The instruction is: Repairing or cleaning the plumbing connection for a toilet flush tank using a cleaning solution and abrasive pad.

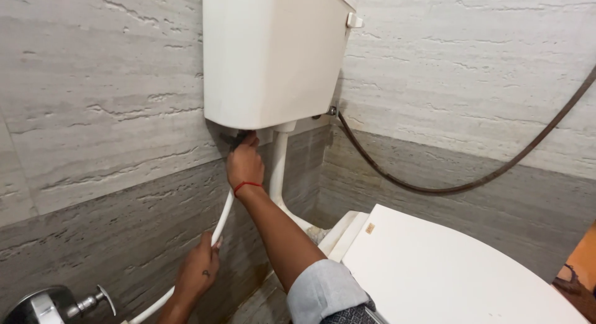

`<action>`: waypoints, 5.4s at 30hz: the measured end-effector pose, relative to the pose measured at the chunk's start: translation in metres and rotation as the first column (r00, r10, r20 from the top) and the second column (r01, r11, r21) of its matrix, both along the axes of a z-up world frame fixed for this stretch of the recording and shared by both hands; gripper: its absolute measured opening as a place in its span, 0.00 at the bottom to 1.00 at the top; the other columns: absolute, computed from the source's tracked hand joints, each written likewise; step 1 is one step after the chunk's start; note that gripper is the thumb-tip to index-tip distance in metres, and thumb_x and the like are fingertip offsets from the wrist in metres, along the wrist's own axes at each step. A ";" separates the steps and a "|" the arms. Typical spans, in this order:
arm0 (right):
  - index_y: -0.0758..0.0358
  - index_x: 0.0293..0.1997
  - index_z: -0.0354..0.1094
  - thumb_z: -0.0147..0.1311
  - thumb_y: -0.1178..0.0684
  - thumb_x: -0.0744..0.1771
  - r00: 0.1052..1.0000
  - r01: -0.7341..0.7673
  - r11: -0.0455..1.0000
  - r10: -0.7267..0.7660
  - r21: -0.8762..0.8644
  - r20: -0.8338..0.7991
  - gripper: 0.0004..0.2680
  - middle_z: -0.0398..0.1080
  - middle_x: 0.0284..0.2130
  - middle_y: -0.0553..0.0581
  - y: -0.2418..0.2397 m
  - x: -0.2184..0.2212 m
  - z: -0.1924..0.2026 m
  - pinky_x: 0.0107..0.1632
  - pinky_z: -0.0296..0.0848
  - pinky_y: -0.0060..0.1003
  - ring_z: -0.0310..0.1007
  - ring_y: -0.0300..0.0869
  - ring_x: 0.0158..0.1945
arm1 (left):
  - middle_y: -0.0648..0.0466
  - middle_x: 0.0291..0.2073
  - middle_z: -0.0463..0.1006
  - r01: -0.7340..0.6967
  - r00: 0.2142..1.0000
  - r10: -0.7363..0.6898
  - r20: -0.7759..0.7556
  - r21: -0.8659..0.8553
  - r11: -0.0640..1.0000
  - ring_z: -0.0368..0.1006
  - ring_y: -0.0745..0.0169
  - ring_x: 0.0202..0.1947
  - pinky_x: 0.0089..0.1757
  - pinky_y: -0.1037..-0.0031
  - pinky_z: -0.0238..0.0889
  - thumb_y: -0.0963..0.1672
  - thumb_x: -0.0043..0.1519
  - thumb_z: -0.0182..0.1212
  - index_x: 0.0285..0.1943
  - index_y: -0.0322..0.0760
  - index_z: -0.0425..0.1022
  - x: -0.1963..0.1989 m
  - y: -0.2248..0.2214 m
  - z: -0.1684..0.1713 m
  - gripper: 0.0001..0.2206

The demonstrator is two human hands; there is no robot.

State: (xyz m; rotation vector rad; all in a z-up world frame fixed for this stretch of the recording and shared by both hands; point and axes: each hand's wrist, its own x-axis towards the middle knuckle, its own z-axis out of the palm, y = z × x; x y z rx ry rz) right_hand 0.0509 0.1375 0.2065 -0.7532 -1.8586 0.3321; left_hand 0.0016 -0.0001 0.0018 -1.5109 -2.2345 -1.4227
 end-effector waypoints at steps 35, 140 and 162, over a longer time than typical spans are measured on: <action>0.63 0.55 0.71 0.45 0.52 0.72 0.337 -0.678 0.726 0.169 -0.114 -0.926 0.10 0.76 0.46 0.52 0.021 -0.019 -0.007 0.50 0.69 0.30 0.72 0.37 0.46 | 0.33 0.29 0.80 -0.006 0.992 0.017 0.122 -0.092 0.996 0.78 0.28 0.34 0.36 0.45 0.65 0.45 0.67 0.51 0.52 0.39 0.65 -0.023 0.024 -0.018 0.09; 0.67 0.40 0.77 0.66 0.44 0.61 0.830 -0.062 0.997 0.029 -0.040 -0.557 0.15 0.79 0.36 0.65 0.104 -0.084 -0.003 0.41 0.76 0.50 0.81 0.54 0.40 | 0.35 0.34 0.80 -0.026 1.000 0.026 0.010 0.036 0.999 0.76 0.29 0.38 0.37 0.44 0.66 0.42 0.62 0.54 0.48 0.38 0.64 -0.016 0.015 -0.020 0.08; 0.62 0.46 0.69 0.55 0.54 0.68 0.397 -0.854 -0.045 0.585 -0.518 -0.707 0.06 0.69 0.27 0.54 0.092 -0.012 0.022 0.32 0.71 0.38 0.69 0.41 0.26 | 0.35 0.35 0.81 0.035 0.999 -0.037 0.033 0.067 0.997 0.76 0.29 0.38 0.38 0.46 0.66 0.40 0.62 0.53 0.51 0.36 0.63 -0.016 0.009 -0.019 0.10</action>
